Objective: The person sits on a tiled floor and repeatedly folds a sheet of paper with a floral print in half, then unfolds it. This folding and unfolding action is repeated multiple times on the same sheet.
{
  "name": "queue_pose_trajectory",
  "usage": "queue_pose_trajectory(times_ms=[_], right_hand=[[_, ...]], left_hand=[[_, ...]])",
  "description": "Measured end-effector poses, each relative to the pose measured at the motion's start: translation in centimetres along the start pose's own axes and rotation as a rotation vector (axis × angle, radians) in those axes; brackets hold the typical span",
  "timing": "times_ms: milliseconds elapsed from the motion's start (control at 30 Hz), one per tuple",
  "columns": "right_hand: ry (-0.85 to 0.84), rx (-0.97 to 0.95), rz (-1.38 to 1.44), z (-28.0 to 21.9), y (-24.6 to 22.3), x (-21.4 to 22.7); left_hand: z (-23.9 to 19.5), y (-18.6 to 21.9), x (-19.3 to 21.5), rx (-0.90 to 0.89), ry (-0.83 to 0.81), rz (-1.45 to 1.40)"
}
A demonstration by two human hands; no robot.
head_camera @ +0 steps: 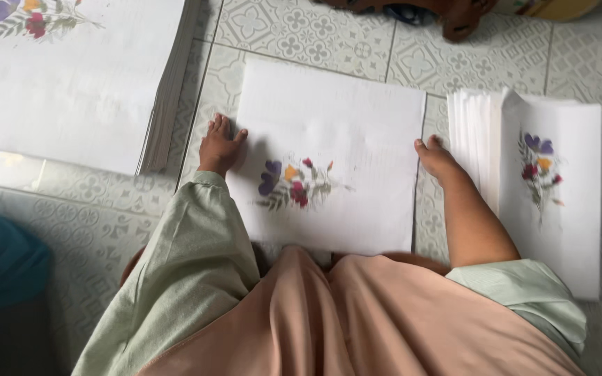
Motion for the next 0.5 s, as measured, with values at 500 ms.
queue_pose_trajectory(times_ms=[500], right_hand=[[-0.18, -0.26, 0.506, -28.2, 0.5, -1.2]], left_hand=[[-16.4, -0.5, 1.9, 0.027, -0.148, -0.081]])
Point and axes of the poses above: each hand's wrist, its own z-axis towards the middle knuckle, its own x-axis out of the back of the hand, y = z × x, the point moved 2 cm from there along z, towards the middle knuckle, and after that the axes turned 7 degrees about y, right-handed, at the moved point
